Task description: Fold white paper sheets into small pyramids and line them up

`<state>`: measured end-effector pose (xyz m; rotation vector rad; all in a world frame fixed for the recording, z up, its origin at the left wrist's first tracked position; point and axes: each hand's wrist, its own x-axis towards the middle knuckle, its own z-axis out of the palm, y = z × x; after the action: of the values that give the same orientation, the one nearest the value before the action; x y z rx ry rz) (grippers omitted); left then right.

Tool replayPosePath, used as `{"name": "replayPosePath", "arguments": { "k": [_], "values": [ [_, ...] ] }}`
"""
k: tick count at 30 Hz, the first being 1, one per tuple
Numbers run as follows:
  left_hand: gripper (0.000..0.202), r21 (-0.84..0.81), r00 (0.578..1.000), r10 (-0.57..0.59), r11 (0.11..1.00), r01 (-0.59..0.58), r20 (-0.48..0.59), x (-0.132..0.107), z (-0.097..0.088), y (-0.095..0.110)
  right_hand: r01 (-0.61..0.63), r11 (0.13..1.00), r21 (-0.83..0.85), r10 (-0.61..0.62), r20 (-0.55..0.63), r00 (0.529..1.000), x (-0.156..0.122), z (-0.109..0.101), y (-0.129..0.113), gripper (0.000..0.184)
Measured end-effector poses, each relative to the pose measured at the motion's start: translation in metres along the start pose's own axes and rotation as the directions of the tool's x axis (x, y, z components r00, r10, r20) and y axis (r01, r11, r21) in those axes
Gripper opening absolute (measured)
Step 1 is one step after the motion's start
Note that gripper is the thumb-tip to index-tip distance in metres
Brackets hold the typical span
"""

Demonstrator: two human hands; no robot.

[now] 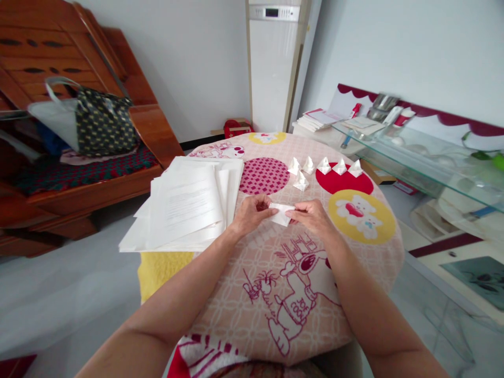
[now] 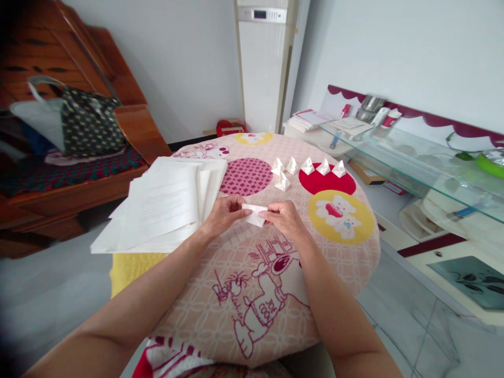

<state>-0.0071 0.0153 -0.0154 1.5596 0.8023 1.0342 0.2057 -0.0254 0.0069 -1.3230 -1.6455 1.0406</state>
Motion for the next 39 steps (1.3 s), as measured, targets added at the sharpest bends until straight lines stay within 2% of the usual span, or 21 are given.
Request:
{"name": "replayPosePath", "arguments": {
  "k": [7,11,14,16,19,23,28,39],
  "values": [
    [0.041,-0.079,0.996,-0.078,0.994,0.08,0.031,0.0,-0.002,0.002,0.053,0.997,-0.052,-0.053,-0.005,0.999,-0.003,0.0,-0.004,0.039],
    [0.035,0.077,0.997,-0.071,0.995,0.068,0.032,-0.002,-0.001,0.005,0.07,0.997,0.015,-0.071,0.081,0.994,-0.003,0.002,-0.005,0.036],
    [0.029,0.158,0.997,-0.058,0.986,0.049,0.054,-0.005,0.002,0.009,0.083,0.996,-0.014,-0.081,0.094,0.992,-0.004,0.005,-0.007,0.041],
    [0.026,0.138,0.995,-0.057,0.989,0.045,0.081,-0.007,0.004,0.013,0.076,0.997,-0.005,-0.076,0.042,0.996,-0.005,0.005,-0.009,0.043],
    [0.033,0.084,0.991,-0.063,0.995,0.053,0.12,-0.01,0.007,0.018,0.069,0.992,0.108,-0.057,-0.107,0.993,-0.006,0.005,-0.009,0.038],
    [0.034,0.02,0.995,-0.06,0.998,0.059,0.075,-0.011,0.01,0.022,0.09,0.974,0.206,-0.039,-0.242,0.97,-0.004,0.004,-0.006,0.038],
    [0.036,-0.059,1.0,0.001,0.998,-0.003,-0.031,-0.012,0.013,0.024,0.091,0.972,0.217,-0.035,-0.248,0.968,-0.002,0.006,-0.002,0.038],
    [0.039,-0.03,0.996,-0.018,0.999,0.016,-0.088,-0.014,0.01,0.03,0.057,0.961,0.269,0.027,-0.297,0.954,0.001,0.009,0.0,0.041]
  ]
}}
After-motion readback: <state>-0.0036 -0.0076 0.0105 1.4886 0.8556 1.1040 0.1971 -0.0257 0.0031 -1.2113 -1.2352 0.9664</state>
